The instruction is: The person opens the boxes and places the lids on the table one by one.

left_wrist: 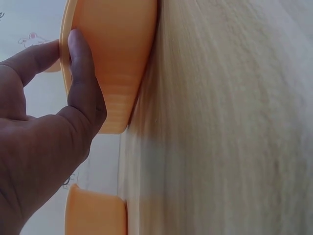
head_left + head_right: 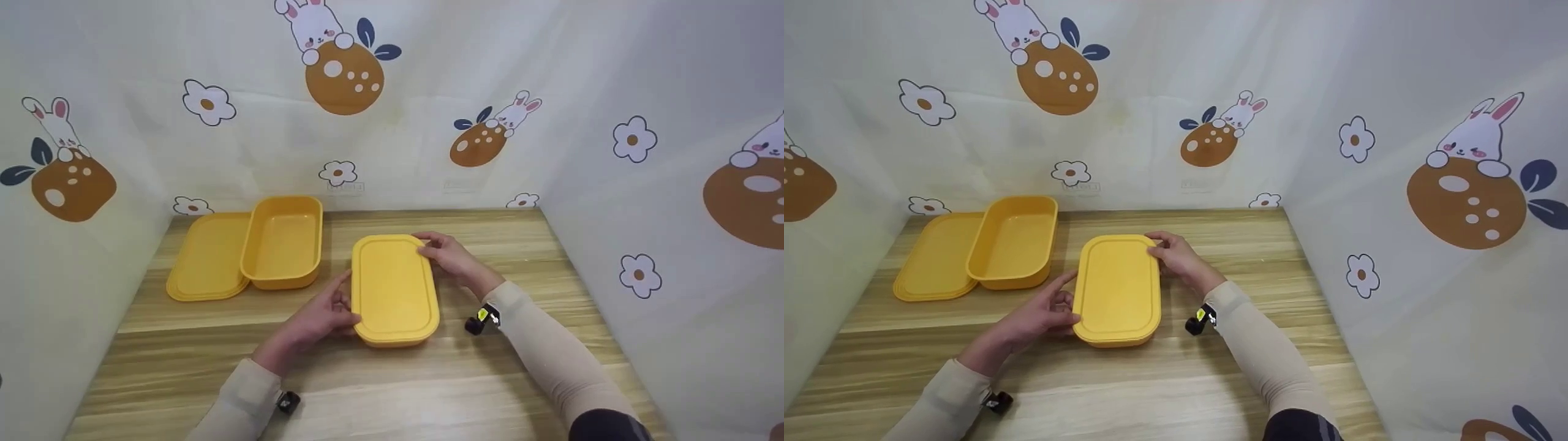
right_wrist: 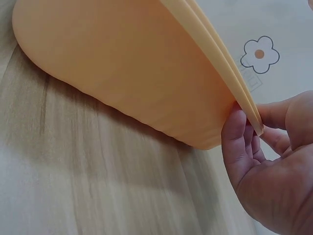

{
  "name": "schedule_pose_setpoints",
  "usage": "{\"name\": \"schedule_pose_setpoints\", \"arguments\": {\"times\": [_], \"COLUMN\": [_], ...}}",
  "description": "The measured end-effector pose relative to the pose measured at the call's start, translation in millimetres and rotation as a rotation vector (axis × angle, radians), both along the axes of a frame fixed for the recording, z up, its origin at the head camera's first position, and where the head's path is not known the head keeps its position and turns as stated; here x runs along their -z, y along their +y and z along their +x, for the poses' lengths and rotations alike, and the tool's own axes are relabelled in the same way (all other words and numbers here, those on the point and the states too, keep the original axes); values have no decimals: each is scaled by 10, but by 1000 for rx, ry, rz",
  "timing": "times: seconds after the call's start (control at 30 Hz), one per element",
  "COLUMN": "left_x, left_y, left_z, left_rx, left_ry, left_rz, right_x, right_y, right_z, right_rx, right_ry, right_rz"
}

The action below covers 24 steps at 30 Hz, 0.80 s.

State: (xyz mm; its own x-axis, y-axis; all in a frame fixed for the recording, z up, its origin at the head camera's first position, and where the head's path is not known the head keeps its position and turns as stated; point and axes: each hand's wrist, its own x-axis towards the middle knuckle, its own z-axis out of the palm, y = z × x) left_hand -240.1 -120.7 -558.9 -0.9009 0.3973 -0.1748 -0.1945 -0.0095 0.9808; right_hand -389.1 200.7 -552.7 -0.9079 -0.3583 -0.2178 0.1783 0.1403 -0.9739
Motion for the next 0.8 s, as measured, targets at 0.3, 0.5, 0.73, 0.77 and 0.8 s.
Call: {"name": "schedule_pose_setpoints", "arguments": {"times": [0.3, 0.5, 0.73, 0.77, 0.8], "left_x": [25, 38, -40, -56, -74], "left_y": [-10, -6, 64, 92, 128], "left_z": [18, 17, 85, 109, 135], "left_rx": [-6, -7, -88, -109, -130], "left_ry": [7, 36, 274, 320, 369], "left_rz": [3, -7, -345, -409, -474], "right_x": [38, 41, 56, 55, 57], "right_y": [-22, -24, -26, -25, -24], "right_z": [38, 27, 42, 45, 45], "right_rx": [24, 22, 26, 26, 26], "right_ry": [-13, -11, -42, -46, -47], "right_rz": [-33, -52, -86, -91, -94]}}
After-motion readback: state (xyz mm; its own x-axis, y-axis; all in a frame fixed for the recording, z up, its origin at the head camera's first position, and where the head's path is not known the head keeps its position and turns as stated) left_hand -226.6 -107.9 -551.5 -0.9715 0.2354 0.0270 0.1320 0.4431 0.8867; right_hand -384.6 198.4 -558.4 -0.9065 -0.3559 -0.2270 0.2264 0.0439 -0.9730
